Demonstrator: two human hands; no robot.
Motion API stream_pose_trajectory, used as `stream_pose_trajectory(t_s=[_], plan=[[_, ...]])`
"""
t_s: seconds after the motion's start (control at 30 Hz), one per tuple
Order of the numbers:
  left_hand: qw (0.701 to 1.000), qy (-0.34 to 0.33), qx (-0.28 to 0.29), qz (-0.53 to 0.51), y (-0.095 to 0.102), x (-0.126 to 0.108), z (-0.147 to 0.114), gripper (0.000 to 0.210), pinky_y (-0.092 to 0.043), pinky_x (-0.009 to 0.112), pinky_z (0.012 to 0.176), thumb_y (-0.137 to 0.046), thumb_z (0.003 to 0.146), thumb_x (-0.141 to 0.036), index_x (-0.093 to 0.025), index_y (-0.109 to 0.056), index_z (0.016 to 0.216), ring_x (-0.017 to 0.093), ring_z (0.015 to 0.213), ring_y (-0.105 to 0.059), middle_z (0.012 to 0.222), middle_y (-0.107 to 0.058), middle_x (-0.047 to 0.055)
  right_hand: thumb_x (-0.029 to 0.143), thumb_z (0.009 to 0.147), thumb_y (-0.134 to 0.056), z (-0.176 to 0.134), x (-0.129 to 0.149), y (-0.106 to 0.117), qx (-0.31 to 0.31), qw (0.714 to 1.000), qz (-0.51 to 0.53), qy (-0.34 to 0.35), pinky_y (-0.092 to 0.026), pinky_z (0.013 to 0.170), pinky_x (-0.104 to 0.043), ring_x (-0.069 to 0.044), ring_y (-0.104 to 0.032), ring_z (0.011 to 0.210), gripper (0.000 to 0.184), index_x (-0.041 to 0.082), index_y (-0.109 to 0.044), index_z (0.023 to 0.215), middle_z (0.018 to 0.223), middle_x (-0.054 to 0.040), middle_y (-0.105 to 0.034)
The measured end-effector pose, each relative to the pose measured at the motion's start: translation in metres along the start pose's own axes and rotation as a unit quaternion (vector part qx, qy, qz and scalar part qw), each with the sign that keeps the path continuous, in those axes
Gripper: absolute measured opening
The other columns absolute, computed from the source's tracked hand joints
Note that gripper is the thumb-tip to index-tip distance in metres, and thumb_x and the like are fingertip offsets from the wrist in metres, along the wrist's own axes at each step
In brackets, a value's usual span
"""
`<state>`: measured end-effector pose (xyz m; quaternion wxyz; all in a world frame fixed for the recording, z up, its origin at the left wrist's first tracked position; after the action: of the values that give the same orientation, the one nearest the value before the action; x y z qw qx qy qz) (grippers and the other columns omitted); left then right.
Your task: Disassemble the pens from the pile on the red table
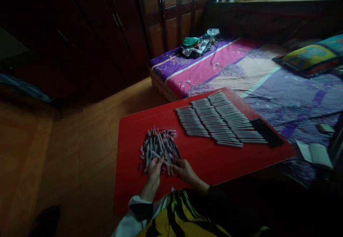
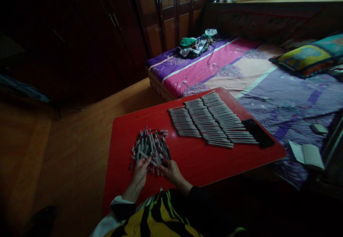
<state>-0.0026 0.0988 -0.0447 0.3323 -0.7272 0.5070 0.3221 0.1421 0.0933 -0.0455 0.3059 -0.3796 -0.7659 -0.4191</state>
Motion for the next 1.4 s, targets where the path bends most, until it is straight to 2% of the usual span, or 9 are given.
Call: stream_pose_trajectory(t_s=[0.13, 0.2, 0.33, 0.57, 0.8, 0.97, 1.1, 1.27, 1.4], plan=[[1.000, 0.007, -0.029, -0.007, 0.014, 0.001, 0.001, 0.038, -0.039, 0.017, 0.040, -0.073, 0.057, -0.040, -0.012, -0.059, 0.080, 0.010, 0.048, -0.055, 0.062, -0.063, 0.000, 0.038, 0.083, -0.045, 0.017, -0.030, 0.030, -0.079, 0.989, -0.110, -0.054, -0.040, 0.062, -0.027, -0.022, -0.061, 0.076, 0.034, 0.010, -0.064, 0.083, 0.078, -0.0128, -0.066], [0.999, 0.013, -0.035, -0.008, 0.017, 0.003, 0.001, 0.038, -0.039, 0.018, 0.040, -0.074, 0.057, -0.038, -0.012, -0.060, 0.080, 0.010, 0.048, -0.056, 0.062, -0.063, 0.001, 0.034, 0.082, -0.048, 0.023, -0.040, 0.036, -0.099, 0.980, -0.158, -0.076, -0.039, 0.068, -0.031, -0.027, -0.059, 0.086, 0.030, 0.010, -0.062, 0.091, 0.089, -0.0167, -0.065], [0.999, 0.016, -0.034, -0.016, 0.016, 0.007, -0.001, 0.038, -0.039, 0.017, 0.041, -0.074, 0.058, -0.037, -0.011, -0.061, 0.082, 0.009, 0.048, -0.055, 0.065, -0.064, 0.002, 0.026, 0.079, -0.051, 0.030, -0.050, 0.029, -0.093, 0.966, -0.221, -0.100, -0.039, 0.074, -0.032, -0.027, -0.058, 0.093, 0.024, 0.011, -0.061, 0.095, 0.096, -0.0172, -0.064], [0.998, 0.025, -0.033, -0.037, 0.013, 0.009, 0.000, 0.038, -0.039, 0.017, 0.039, -0.076, 0.057, -0.036, -0.011, -0.061, 0.081, 0.009, 0.046, -0.055, 0.065, -0.063, 0.001, 0.023, 0.079, -0.049, 0.038, -0.051, 0.025, -0.084, 0.957, -0.249, -0.122, -0.041, 0.069, -0.029, -0.025, -0.061, 0.090, 0.023, 0.010, -0.063, 0.092, 0.093, -0.0175, -0.065], [0.994, 0.048, -0.055, -0.086, 0.019, 0.012, 0.003, 0.028, -0.039, 0.018, 0.039, -0.075, 0.061, -0.028, -0.011, -0.060, 0.078, 0.010, 0.044, -0.055, 0.058, -0.062, -0.001, 0.030, 0.078, -0.049, 0.030, -0.030, 0.031, -0.079, 0.971, -0.214, -0.079, -0.038, 0.058, -0.024, -0.022, -0.063, 0.078, 0.027, 0.011, -0.067, 0.083, 0.082, -0.0154, -0.068], [0.981, 0.071, -0.096, -0.153, 0.030, 0.014, 0.012, 0.010, -0.044, 0.020, 0.043, -0.063, 0.075, -0.019, -0.013, -0.057, 0.080, 0.011, 0.050, -0.060, 0.064, -0.065, 0.002, 0.026, 0.071, -0.053, 0.002, 0.007, 0.023, -0.037, 0.987, -0.158, 0.009, -0.032, 0.050, -0.019, -0.015, -0.060, 0.063, 0.021, 0.012, -0.068, 0.072, 0.062, -0.0033, -0.064], [0.974, 0.078, -0.108, -0.186, 0.033, 0.013, 0.017, 0.008, -0.045, 0.020, 0.044, -0.062, 0.077, -0.018, -0.013, -0.056, 0.075, 0.011, 0.048, -0.059, 0.061, -0.063, 0.002, 0.018, 0.068, -0.049, -0.026, 0.034, 0.022, -0.015, 0.994, -0.052, 0.092, -0.032, 0.048, -0.018, -0.013, -0.055, 0.056, 0.019, 0.011, -0.067, 0.067, 0.057, -0.0015, -0.062], [0.974, 0.074, -0.105, -0.186, 0.034, 0.010, 0.019, 0.011, -0.044, 0.020, 0.044, -0.062, 0.077, -0.022, -0.014, -0.056, 0.075, 0.010, 0.046, -0.057, 0.059, -0.061, 0.000, 0.016, 0.065, -0.050, -0.033, 0.036, 0.028, -0.024, 0.996, -0.025, 0.077, -0.032, 0.047, -0.018, -0.013, -0.053, 0.053, 0.018, 0.010, -0.067, 0.064, 0.055, -0.0028, -0.061], [0.979, 0.062, -0.088, -0.173, 0.034, 0.009, 0.019, 0.013, -0.044, 0.020, 0.046, -0.064, 0.076, -0.026, -0.015, -0.057, 0.078, 0.010, 0.050, -0.059, 0.064, -0.063, 0.001, 0.016, 0.064, -0.050, -0.030, 0.034, 0.028, -0.025, 0.997, -0.027, 0.067, -0.032, 0.046, -0.017, -0.012, -0.052, 0.052, 0.018, 0.010, -0.066, 0.062, 0.054, -0.0023, -0.060]])
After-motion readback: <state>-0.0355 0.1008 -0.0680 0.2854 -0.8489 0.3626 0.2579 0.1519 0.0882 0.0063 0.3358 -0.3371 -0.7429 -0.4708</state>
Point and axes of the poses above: each hand's wrist, its own z-axis towards the middle knuckle, its own y-axis out of the back of the hand, x = y × z, the point moved 10 cm from there along z, towards the middle knuckle
